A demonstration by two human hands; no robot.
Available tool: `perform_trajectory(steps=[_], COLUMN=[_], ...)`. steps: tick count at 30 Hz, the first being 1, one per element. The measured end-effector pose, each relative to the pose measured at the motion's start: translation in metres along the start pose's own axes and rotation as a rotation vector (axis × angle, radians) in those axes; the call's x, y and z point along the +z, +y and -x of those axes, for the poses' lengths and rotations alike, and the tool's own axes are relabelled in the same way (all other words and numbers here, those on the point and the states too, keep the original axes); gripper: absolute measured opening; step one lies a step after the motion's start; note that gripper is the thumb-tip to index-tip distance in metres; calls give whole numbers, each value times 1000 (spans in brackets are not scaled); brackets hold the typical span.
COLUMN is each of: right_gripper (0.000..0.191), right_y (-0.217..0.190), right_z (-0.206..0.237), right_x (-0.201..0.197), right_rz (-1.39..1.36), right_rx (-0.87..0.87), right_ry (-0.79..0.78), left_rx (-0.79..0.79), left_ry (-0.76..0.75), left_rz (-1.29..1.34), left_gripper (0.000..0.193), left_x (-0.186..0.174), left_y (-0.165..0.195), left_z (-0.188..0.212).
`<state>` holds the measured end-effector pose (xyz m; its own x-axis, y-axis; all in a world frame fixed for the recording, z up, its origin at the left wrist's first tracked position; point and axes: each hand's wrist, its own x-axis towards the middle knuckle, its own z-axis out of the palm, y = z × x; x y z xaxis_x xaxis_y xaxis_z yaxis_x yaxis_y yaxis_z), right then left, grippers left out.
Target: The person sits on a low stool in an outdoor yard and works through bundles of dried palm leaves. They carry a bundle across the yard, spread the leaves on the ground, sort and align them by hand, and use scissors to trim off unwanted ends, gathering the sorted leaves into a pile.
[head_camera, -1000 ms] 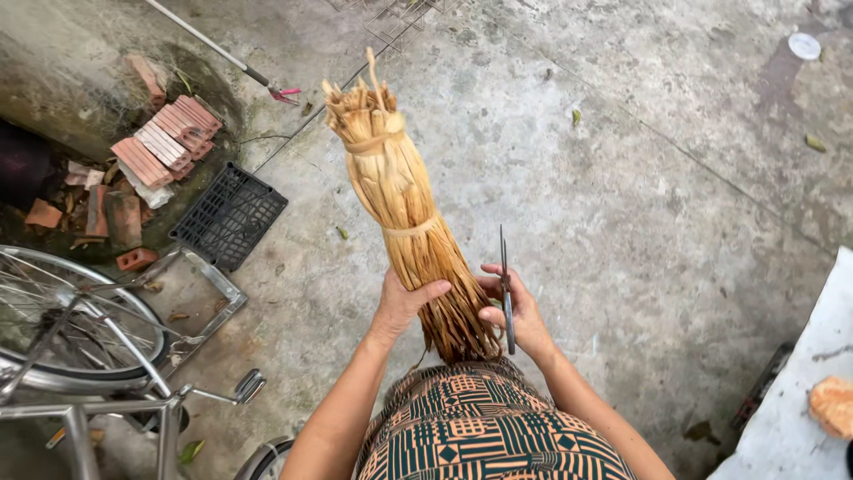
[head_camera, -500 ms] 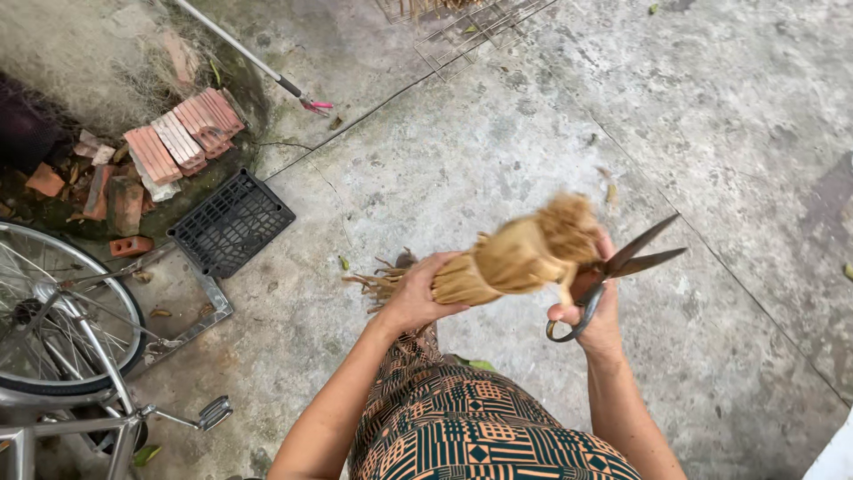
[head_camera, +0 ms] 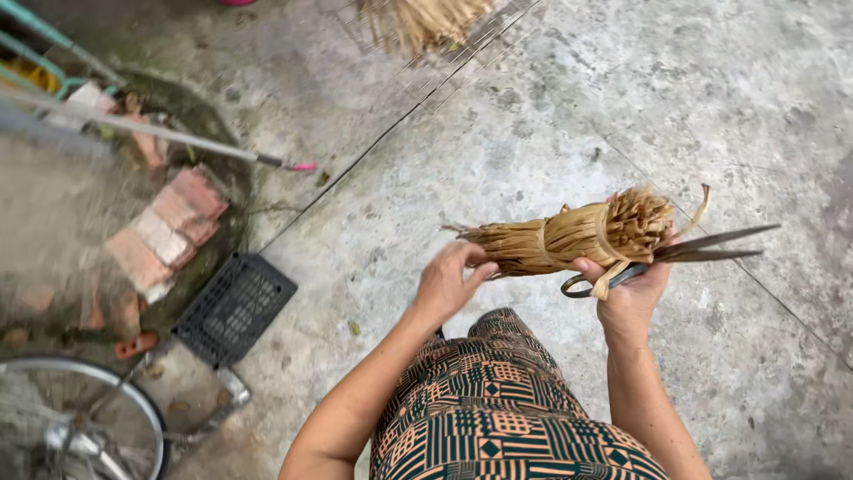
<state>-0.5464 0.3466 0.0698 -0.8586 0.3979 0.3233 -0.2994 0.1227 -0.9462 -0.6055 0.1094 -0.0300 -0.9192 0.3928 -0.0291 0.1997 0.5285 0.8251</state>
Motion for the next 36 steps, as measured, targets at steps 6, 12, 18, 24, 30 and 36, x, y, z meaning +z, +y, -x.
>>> perform_trajectory(steps=[6, 12, 18, 24, 30, 36], right_gripper=[104, 87, 76, 74, 62, 56], right_y=[57, 108, 125, 168, 235, 288], right_z=[-92, -220, -359, -416, -476, -560], right_x=[29, 29, -5, -20, -19, 2], right_rz=[-6, 74, 225, 254, 215, 173], right_rx=[-148, -286, -233, 61, 335, 548], right_ry=[-92, -271, -411, -450, -332, -73], left_rx=[-372, -618, -505, -460, -503, -449], left_ry=[-924, -512, -317, -262, -134, -65], left_rz=[1498, 1817, 1837, 1771, 1739, 1599], left_gripper=[84, 85, 65, 56, 61, 60], left_x=[28, 26, 33, 34, -6, -68], left_y=[32, 74, 84, 38, -6, -51], left_z=[-127, -297, -449, -540, -665, -817])
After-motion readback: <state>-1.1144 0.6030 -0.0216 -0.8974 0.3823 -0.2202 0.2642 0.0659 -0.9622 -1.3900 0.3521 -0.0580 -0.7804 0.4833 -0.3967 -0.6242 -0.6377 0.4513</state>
